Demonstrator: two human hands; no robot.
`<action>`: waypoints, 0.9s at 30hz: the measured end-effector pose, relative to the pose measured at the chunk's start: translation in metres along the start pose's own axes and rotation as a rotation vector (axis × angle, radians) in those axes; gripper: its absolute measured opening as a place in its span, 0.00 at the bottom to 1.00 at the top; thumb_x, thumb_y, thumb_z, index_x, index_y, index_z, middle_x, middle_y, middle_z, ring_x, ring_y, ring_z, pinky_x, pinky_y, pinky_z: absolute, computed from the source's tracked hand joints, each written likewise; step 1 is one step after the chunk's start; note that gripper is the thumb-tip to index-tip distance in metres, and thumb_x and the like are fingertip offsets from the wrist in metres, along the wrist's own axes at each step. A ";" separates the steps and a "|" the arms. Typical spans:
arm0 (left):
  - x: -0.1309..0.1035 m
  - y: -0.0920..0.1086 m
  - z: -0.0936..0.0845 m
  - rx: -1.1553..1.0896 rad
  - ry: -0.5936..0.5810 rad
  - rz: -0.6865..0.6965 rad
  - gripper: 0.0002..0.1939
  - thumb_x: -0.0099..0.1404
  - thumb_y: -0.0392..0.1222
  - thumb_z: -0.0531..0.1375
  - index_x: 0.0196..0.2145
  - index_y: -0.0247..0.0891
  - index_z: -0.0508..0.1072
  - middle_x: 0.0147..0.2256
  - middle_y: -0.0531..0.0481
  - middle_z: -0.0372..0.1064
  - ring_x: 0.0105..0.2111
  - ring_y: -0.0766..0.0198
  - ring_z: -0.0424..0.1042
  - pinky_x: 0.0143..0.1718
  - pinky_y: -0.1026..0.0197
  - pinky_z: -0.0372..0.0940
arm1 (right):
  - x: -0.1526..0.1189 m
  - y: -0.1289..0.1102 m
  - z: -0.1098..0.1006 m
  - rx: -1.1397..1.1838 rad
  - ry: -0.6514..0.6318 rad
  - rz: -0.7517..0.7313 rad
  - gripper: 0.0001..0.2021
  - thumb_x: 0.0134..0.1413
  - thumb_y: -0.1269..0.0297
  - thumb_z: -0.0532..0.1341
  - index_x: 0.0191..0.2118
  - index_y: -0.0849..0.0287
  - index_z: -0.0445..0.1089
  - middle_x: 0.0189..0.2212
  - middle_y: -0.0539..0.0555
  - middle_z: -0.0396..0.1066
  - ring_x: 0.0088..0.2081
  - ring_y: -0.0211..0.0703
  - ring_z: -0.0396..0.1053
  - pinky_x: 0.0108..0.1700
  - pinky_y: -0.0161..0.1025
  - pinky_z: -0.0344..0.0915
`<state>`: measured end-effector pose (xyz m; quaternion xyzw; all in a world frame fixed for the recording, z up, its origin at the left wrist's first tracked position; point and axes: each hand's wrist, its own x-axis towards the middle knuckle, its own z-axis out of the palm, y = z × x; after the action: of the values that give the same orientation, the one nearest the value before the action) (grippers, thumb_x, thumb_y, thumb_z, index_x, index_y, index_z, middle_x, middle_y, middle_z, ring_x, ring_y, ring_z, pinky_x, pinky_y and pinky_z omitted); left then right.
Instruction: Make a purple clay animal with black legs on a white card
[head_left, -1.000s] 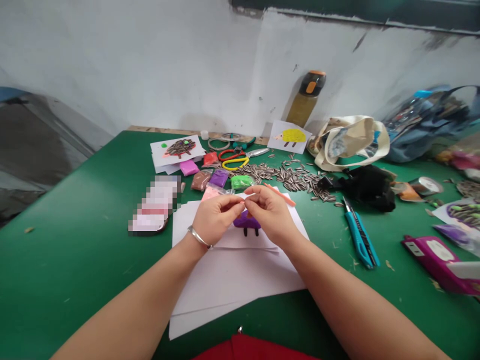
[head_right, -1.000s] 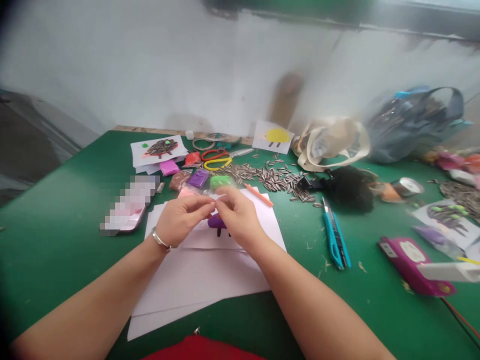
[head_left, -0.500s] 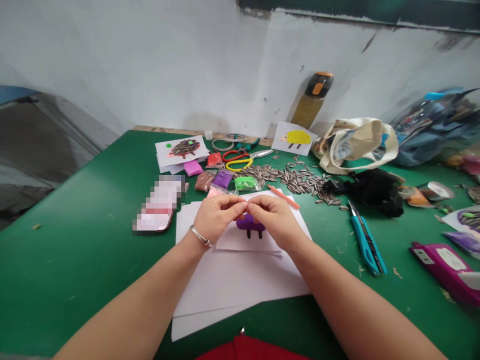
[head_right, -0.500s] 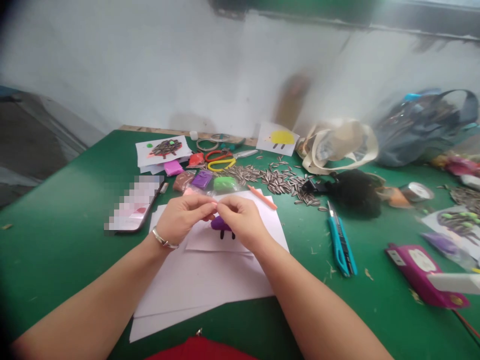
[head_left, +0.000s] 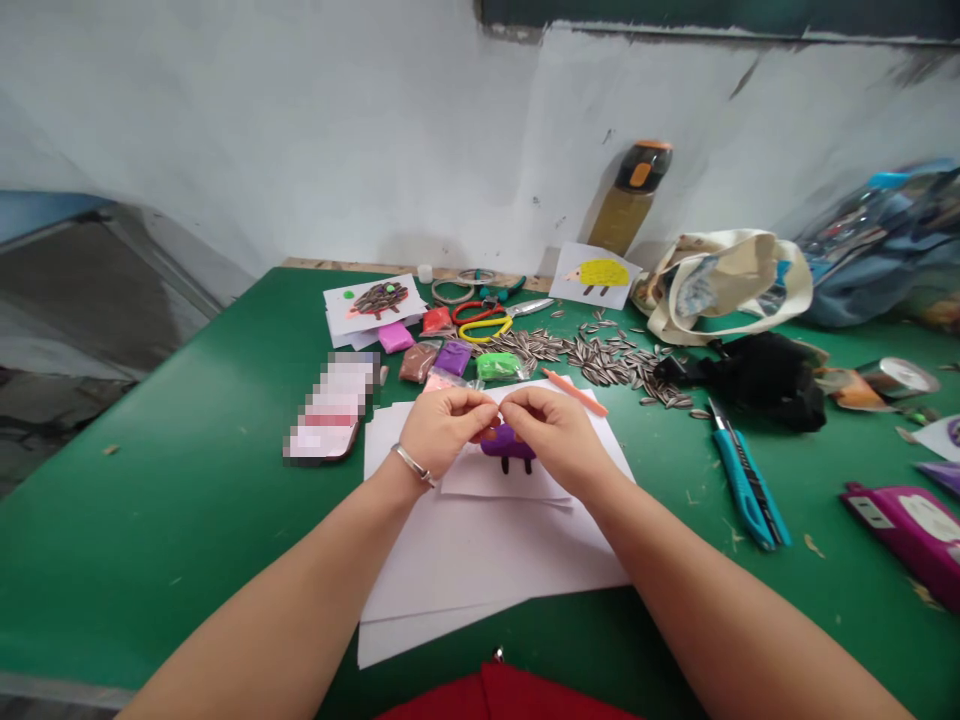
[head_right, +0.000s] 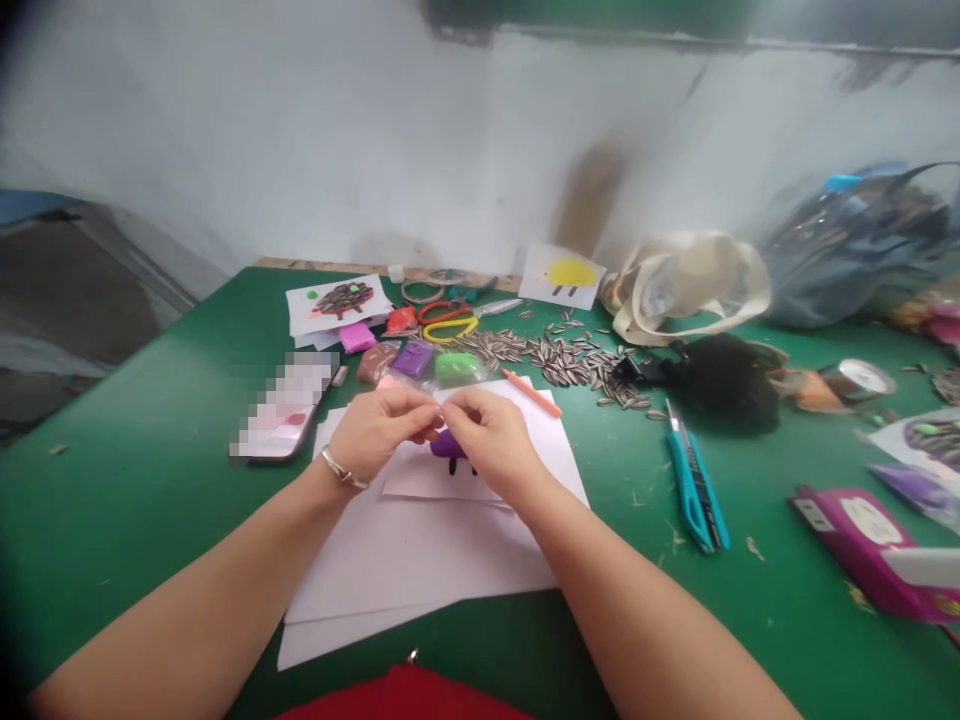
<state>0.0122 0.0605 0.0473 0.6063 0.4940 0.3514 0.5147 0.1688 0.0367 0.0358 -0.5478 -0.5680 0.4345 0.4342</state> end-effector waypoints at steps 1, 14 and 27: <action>0.000 0.000 0.000 0.003 0.000 -0.005 0.07 0.58 0.40 0.62 0.28 0.35 0.77 0.22 0.52 0.73 0.23 0.67 0.72 0.28 0.65 0.71 | 0.000 0.000 0.000 0.002 -0.003 -0.003 0.09 0.53 0.63 0.59 0.24 0.58 0.69 0.23 0.49 0.68 0.27 0.37 0.64 0.28 0.35 0.55; 0.001 -0.002 0.000 -0.110 -0.015 -0.103 0.05 0.59 0.37 0.62 0.30 0.34 0.78 0.25 0.49 0.76 0.25 0.65 0.75 0.31 0.62 0.74 | 0.001 0.000 0.000 0.033 -0.029 0.023 0.09 0.52 0.62 0.59 0.25 0.58 0.71 0.24 0.49 0.69 0.28 0.37 0.64 0.30 0.36 0.58; -0.001 -0.003 0.000 -0.209 -0.068 -0.175 0.12 0.58 0.40 0.63 0.37 0.30 0.78 0.29 0.45 0.77 0.30 0.61 0.76 0.35 0.61 0.72 | 0.002 0.007 -0.001 0.002 -0.033 0.008 0.11 0.52 0.58 0.61 0.32 0.60 0.75 0.29 0.54 0.74 0.32 0.43 0.71 0.34 0.39 0.67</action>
<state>0.0116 0.0593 0.0444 0.5155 0.4879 0.3340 0.6202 0.1715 0.0394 0.0293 -0.5423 -0.5725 0.4457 0.4237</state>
